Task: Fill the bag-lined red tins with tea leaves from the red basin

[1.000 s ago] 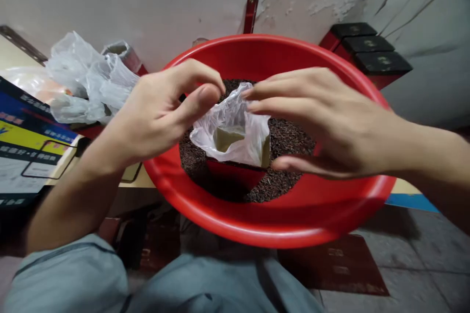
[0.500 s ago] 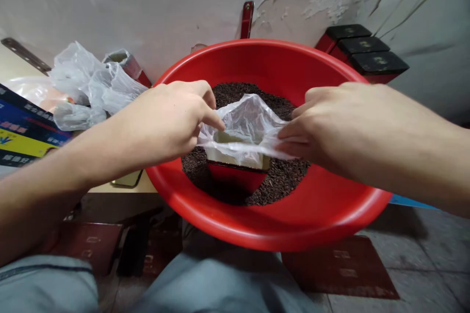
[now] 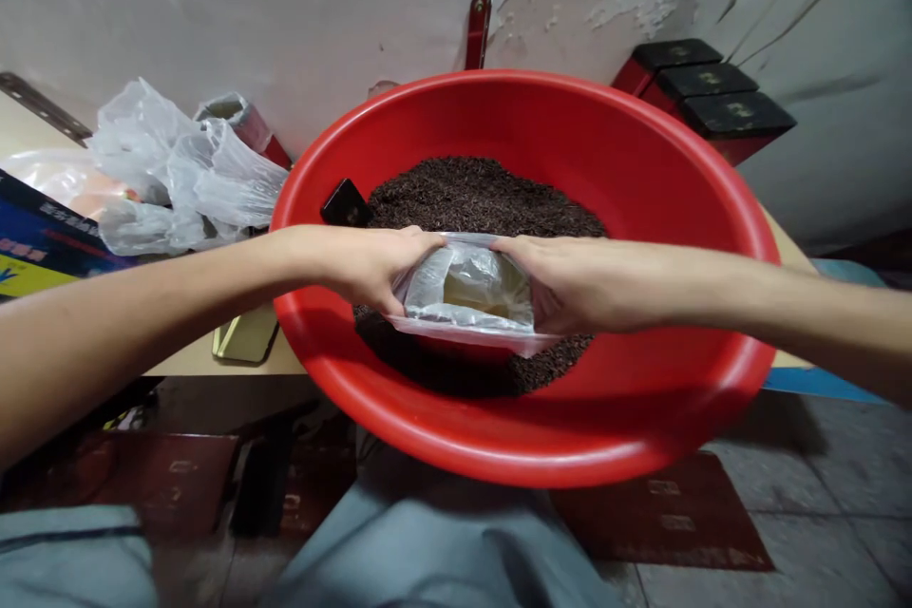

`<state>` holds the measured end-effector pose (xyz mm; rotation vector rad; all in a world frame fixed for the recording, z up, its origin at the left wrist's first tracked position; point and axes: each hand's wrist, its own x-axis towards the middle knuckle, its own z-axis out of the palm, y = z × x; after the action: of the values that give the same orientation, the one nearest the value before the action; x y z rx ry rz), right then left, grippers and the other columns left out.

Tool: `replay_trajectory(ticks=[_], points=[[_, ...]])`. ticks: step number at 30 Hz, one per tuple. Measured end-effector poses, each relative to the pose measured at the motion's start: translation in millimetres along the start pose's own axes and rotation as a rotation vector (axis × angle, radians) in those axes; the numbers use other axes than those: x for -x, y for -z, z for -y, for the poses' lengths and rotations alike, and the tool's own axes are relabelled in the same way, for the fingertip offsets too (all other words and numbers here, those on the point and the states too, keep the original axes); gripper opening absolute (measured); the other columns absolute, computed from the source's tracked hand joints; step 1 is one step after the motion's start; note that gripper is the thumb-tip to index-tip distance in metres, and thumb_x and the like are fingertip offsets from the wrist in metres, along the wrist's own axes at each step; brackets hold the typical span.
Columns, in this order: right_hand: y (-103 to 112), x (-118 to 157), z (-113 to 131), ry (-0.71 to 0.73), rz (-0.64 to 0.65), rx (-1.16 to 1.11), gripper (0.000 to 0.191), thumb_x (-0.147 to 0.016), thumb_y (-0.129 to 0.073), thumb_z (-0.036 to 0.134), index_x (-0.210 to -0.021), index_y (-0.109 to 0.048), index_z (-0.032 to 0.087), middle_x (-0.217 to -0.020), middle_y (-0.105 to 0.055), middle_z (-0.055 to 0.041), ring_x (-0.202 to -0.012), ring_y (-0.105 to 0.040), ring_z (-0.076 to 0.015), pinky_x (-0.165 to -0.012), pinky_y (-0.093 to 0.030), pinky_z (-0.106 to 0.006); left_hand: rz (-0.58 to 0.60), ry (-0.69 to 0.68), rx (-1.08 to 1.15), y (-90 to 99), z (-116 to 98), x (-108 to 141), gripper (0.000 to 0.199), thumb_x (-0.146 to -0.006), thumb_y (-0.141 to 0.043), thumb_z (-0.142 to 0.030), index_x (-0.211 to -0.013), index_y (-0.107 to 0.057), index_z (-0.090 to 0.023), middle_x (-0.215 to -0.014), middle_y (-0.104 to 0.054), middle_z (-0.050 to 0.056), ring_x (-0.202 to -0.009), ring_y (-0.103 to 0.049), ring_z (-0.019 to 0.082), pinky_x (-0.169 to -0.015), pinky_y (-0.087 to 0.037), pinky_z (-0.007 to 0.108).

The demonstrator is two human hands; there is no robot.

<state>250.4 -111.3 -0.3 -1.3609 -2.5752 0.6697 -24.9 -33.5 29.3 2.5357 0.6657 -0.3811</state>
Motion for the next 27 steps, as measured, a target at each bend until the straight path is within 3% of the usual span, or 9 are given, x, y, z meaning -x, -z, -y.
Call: replay_trajectory(ticks=[2, 4, 13, 16, 19, 21, 24, 27], points=[[-10.3, 2.2, -1.6, -0.038, 0.022, -0.123, 0.095, -0.064, -0.086, 0.056, -0.145, -0.055, 0.018, -0.126, -0.071, -0.0132, -0.105, -0.071, -0.0305, -0.087, -0.059, -0.039, -0.064, -0.058, 0.127, -12.3, 12.3, 0.5, 0.099, -0.070, -0.082, -0.039, -0.156, -0.038, -0.019, -0.136, -0.061, 0.012, -0.122, -0.063, 0.029, -0.103, -0.050, 0.032], [-17.1, 4.8, -6.0, -0.076, 0.002, -0.226, 0.106, -0.059, -0.089, 0.060, -0.148, -0.051, 0.018, -0.132, -0.068, -0.0141, -0.115, -0.068, -0.0337, -0.096, -0.057, -0.043, -0.120, -0.094, 0.255, -22.2, 22.3, 1.5, 0.098, -0.070, -0.084, -0.037, -0.155, -0.038, -0.020, -0.142, -0.057, 0.012, -0.129, -0.059, 0.030, -0.108, -0.048, 0.036], [-61.6, 3.0, -43.2, -0.023, 0.040, -0.688, 0.103, -0.059, -0.087, 0.073, -0.140, -0.056, 0.017, -0.125, -0.065, -0.0105, -0.114, -0.064, -0.0302, -0.102, -0.054, -0.042, -0.025, -0.189, 0.675, -68.7, 48.4, -23.1, 0.109, -0.058, -0.093, -0.052, -0.147, -0.045, -0.012, -0.147, -0.056, 0.020, -0.137, -0.054, 0.038, -0.113, -0.048, 0.044], [-71.8, 1.4, -49.0, 0.055, 0.177, -0.780, 0.105, -0.068, -0.082, 0.073, -0.150, -0.047, 0.017, -0.138, -0.060, -0.0127, -0.127, -0.058, -0.0310, -0.109, -0.050, -0.041, 0.037, -0.234, 0.699, -80.9, 54.3, -32.0, 0.105, -0.058, -0.094, -0.053, -0.144, -0.051, -0.012, -0.140, -0.064, 0.018, -0.137, -0.054, 0.039, -0.116, -0.046, 0.045], [-67.2, 0.9, -47.7, 0.116, 0.243, -0.782, 0.104, -0.078, -0.075, 0.071, -0.158, -0.035, 0.017, -0.149, -0.054, -0.0146, -0.136, -0.053, -0.0312, -0.115, -0.046, -0.041, 0.034, -0.242, 0.692, -79.3, 54.5, -33.7, 0.094, -0.062, -0.093, -0.051, -0.140, -0.056, -0.013, -0.132, -0.069, 0.015, -0.136, -0.056, 0.037, -0.118, -0.045, 0.044], [-57.5, 3.8, -43.9, 0.092, 0.147, -0.683, 0.106, -0.077, -0.078, 0.068, -0.158, -0.034, 0.017, -0.150, -0.053, -0.0166, -0.137, -0.053, -0.0323, -0.116, -0.045, -0.043, -0.020, -0.214, 0.692, -72.3, 48.9, -28.1, 0.088, -0.066, -0.091, -0.048, -0.139, -0.056, -0.014, -0.134, -0.067, 0.016, -0.134, -0.058, 0.037, -0.117, -0.046, 0.045], [-38.8, 14.1, -36.2, 0.025, -0.091, -0.495, 0.102, -0.070, -0.087, 0.061, -0.152, -0.041, 0.019, -0.144, -0.057, -0.0173, -0.132, -0.058, -0.0340, -0.111, -0.051, -0.045, -0.156, -0.029, 0.702, -58.4, 34.3, -9.4, 0.087, -0.070, -0.089, -0.041, -0.143, -0.049, -0.018, -0.140, -0.062, 0.016, -0.129, -0.061, 0.034, -0.110, -0.052, 0.047], [-24.2, 24.8, -29.0, -0.026, -0.279, -0.478, 0.072, -0.076, -0.085, 0.052, -0.135, -0.054, 0.023, -0.124, -0.065, -0.0126, -0.113, -0.067, -0.0288, -0.093, -0.060, -0.040, -0.214, 0.161, 0.794, -46.2, 22.3, 12.8, 0.087, -0.069, -0.090, -0.034, -0.143, -0.045, -0.024, -0.140, -0.059, 0.014, -0.118, -0.067, 0.027, -0.097, -0.060, 0.042]])
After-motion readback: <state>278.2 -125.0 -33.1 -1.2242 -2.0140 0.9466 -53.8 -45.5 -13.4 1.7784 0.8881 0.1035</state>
